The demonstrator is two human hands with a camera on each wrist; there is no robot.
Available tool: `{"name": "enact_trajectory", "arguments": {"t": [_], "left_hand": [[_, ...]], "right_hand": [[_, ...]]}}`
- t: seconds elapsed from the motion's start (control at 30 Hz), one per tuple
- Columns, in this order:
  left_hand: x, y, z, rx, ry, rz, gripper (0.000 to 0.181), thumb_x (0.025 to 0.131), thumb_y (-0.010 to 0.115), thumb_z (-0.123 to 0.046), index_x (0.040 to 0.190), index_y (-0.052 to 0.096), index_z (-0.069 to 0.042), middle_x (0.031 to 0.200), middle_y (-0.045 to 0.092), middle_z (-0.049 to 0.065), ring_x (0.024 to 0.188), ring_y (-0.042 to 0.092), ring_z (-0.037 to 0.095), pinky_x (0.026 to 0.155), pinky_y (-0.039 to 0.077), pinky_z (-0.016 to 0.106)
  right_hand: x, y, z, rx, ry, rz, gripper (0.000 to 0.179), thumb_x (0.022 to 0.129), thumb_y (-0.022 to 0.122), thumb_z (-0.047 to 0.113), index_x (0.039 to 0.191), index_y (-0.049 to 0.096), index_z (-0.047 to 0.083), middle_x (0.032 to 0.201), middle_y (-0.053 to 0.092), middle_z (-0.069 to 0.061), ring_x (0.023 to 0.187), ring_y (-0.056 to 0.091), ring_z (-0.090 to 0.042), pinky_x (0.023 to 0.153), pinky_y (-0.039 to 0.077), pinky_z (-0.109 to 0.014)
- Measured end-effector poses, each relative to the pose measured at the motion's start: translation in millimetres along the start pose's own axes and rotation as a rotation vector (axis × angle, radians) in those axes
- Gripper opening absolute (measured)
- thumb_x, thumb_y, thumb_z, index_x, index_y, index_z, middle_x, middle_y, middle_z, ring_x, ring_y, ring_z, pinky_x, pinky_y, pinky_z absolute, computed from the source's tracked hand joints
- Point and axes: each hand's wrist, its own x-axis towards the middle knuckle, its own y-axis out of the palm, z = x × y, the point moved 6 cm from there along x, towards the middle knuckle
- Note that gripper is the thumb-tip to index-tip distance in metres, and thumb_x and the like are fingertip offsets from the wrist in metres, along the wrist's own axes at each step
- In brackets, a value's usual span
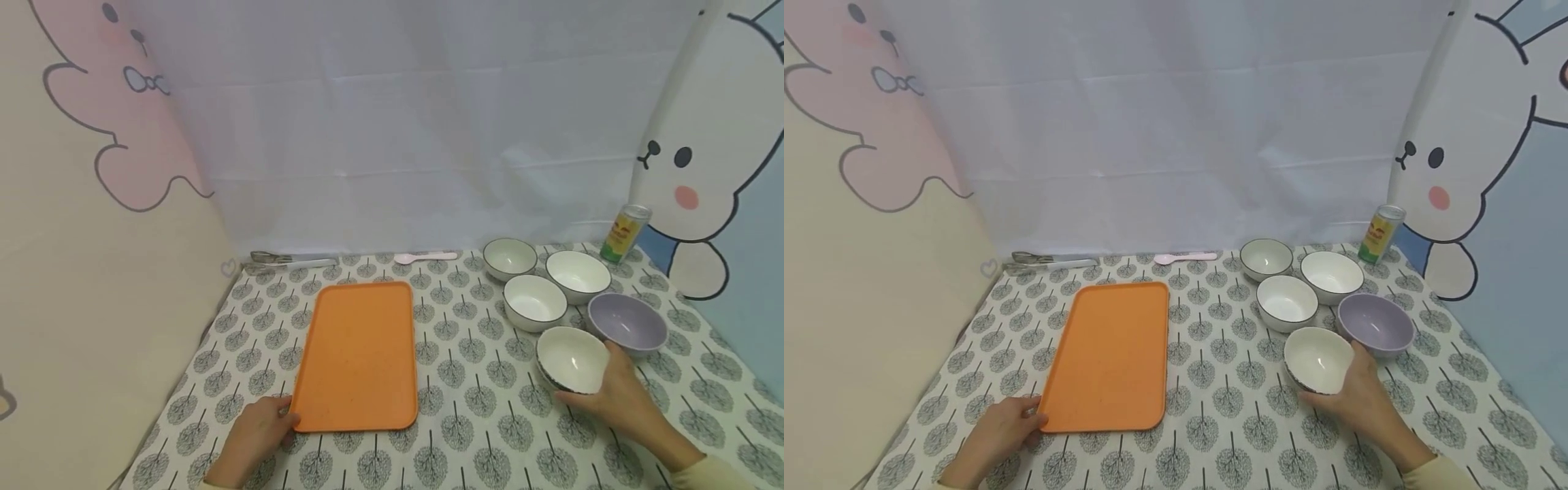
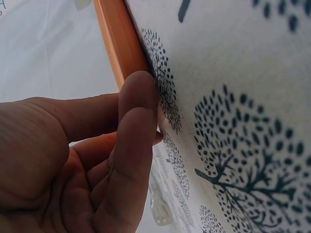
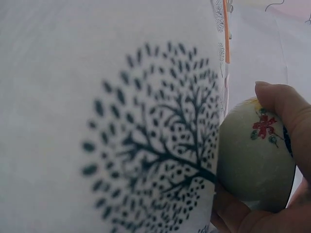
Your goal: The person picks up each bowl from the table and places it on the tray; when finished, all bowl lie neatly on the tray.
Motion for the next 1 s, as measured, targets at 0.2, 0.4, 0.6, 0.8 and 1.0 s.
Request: {"name": "enact_trajectory", "arguments": {"t": [0.2, 0.4, 0.6, 0.8, 1.0], "left_hand": [[0.3, -2.4, -0.1, 0.002, 0.017, 0.007, 0.045, 0.091, 0.068, -0.017, 0.127, 0.063, 0.010, 0.055, 0.058, -0.005, 0.054, 0.055, 0.012, 0.059, 0.048, 0.035], [0.5, -4.3, 0.6, -0.001, 0.022, -0.001, 0.044, 0.092, 0.069, -0.016, 0.127, 0.063, 0.009, 0.055, 0.057, -0.004, 0.053, 0.052, 0.014, 0.058, 0.046, 0.034], [-0.8, -4.7, 2.6, -0.022, 0.003, 0.000, 0.044, 0.092, 0.068, -0.017, 0.128, 0.063, 0.009, 0.056, 0.058, -0.004, 0.053, 0.053, 0.014, 0.057, 0.046, 0.033], [1.2, -6.3, -0.3, -0.018, 0.044, -0.023, 0.033, 0.092, 0.068, -0.014, 0.119, 0.070, 0.004, 0.056, 0.057, -0.005, 0.053, 0.053, 0.013, 0.057, 0.045, 0.034], [0.6, -1.0, 2.2, -0.027, 0.017, 0.007, 0.042, 0.092, 0.067, -0.016, 0.126, 0.064, 0.009, 0.055, 0.058, -0.004, 0.054, 0.054, 0.013, 0.060, 0.048, 0.035]], "right_hand": [[-1.3, 3, 1, 0.006, 0.023, 0.023, 0.134, 0.061, 0.097, 0.033, 0.144, 0.009, -0.024, 0.124, 0.035, -0.046, 0.110, 0.043, -0.061, 0.088, 0.039, -0.075], [-2.5, 4, 2, 0.068, 0.008, 0.008, 0.128, 0.062, 0.097, 0.025, 0.144, 0.012, -0.023, 0.126, 0.034, -0.045, 0.110, 0.043, -0.058, 0.090, 0.038, -0.074], [-5.8, 6, 4, 0.103, 0.017, 0.012, 0.125, 0.063, 0.097, 0.022, 0.143, 0.012, -0.023, 0.127, 0.033, -0.044, 0.110, 0.044, -0.057, 0.089, 0.038, -0.073], [-1.5, 5, 12, 0.114, 0.002, -0.001, 0.130, 0.063, 0.096, 0.022, 0.146, 0.007, -0.022, 0.130, 0.029, -0.048, 0.111, 0.042, -0.060, 0.091, 0.036, -0.076], [0.4, 9, 25, 0.137, -0.012, 0.023, 0.130, 0.064, 0.096, 0.022, 0.147, 0.006, -0.021, 0.131, 0.028, -0.047, 0.112, 0.042, -0.060, 0.091, 0.037, -0.075]]}}
